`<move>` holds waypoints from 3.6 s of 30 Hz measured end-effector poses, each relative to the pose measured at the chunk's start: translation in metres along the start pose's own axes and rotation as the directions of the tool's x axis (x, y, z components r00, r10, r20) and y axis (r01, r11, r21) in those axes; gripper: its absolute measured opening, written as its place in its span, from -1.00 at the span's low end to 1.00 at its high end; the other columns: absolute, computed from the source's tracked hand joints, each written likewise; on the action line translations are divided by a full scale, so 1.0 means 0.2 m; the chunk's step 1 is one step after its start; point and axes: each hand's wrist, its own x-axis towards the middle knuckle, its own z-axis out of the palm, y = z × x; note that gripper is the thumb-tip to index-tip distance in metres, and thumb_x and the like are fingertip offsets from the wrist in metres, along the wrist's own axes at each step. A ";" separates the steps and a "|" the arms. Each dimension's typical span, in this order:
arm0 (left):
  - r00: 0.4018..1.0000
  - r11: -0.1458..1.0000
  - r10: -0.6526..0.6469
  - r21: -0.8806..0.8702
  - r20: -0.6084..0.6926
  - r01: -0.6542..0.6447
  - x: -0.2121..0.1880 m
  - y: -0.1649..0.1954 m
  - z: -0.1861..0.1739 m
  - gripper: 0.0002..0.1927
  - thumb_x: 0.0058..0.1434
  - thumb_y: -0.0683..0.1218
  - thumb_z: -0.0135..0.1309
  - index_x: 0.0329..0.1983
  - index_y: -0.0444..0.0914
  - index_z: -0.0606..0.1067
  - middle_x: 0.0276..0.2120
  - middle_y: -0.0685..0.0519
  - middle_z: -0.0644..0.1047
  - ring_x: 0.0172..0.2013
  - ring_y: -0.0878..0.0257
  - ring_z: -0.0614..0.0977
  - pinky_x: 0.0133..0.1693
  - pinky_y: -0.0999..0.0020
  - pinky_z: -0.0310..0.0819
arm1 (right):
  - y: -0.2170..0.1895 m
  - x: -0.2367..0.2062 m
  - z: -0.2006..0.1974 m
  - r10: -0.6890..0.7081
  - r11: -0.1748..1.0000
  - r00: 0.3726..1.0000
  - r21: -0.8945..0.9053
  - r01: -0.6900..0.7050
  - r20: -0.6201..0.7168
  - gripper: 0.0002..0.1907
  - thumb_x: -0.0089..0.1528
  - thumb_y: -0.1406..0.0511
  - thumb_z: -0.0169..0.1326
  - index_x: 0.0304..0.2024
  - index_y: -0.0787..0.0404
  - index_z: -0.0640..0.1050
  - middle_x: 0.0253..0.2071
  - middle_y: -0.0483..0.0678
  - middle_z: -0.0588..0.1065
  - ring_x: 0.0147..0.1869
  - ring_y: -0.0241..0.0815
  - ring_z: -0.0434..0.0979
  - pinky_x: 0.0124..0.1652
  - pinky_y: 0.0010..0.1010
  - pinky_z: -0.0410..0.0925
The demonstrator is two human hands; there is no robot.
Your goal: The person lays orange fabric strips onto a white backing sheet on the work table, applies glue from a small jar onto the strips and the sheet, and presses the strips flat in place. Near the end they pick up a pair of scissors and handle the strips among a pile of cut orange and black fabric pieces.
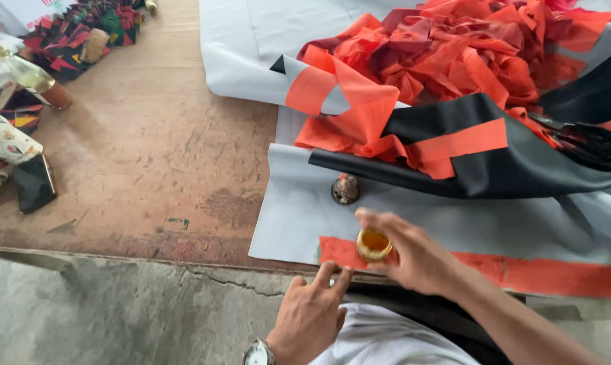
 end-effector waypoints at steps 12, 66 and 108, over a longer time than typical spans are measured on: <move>0.996 0.965 -0.091 -0.250 -0.014 0.084 0.01 -0.04 -0.02 -0.36 0.08 -0.04 0.28 0.24 -0.26 0.41 0.17 -0.07 0.42 -0.13 -0.01 0.57 -0.12 0.13 0.44 | 0.01 -0.05 -0.25 0.148 0.985 0.978 0.113 -0.132 -0.147 0.02 -0.01 0.40 0.38 0.40 0.05 0.14 0.32 0.04 0.43 0.31 -0.04 0.53 0.21 -0.24 0.43; 0.938 0.946 0.295 -0.079 -0.184 -0.313 -0.03 0.19 0.23 -0.86 0.25 -0.12 0.22 -0.19 -0.22 0.51 0.14 -0.07 0.46 0.07 -0.13 0.56 -0.15 0.18 0.48 | 0.01 -0.19 -0.32 0.200 0.979 0.961 0.008 -0.203 -0.192 0.04 -0.05 0.39 0.41 0.41 0.08 0.16 0.32 0.09 0.42 0.33 0.03 0.48 0.21 -0.18 0.41; 0.857 0.897 0.409 -0.032 -0.313 -0.440 0.20 0.03 0.15 -0.77 0.23 -0.13 0.14 -0.05 -0.25 0.52 -0.03 0.08 0.53 0.02 0.21 0.57 0.02 0.18 0.37 | -0.06 -0.23 -0.26 0.192 0.981 0.967 0.057 -0.185 -0.166 0.09 0.00 0.33 0.39 0.47 0.10 0.08 0.25 -0.05 0.49 0.23 -0.12 0.57 0.15 -0.24 0.46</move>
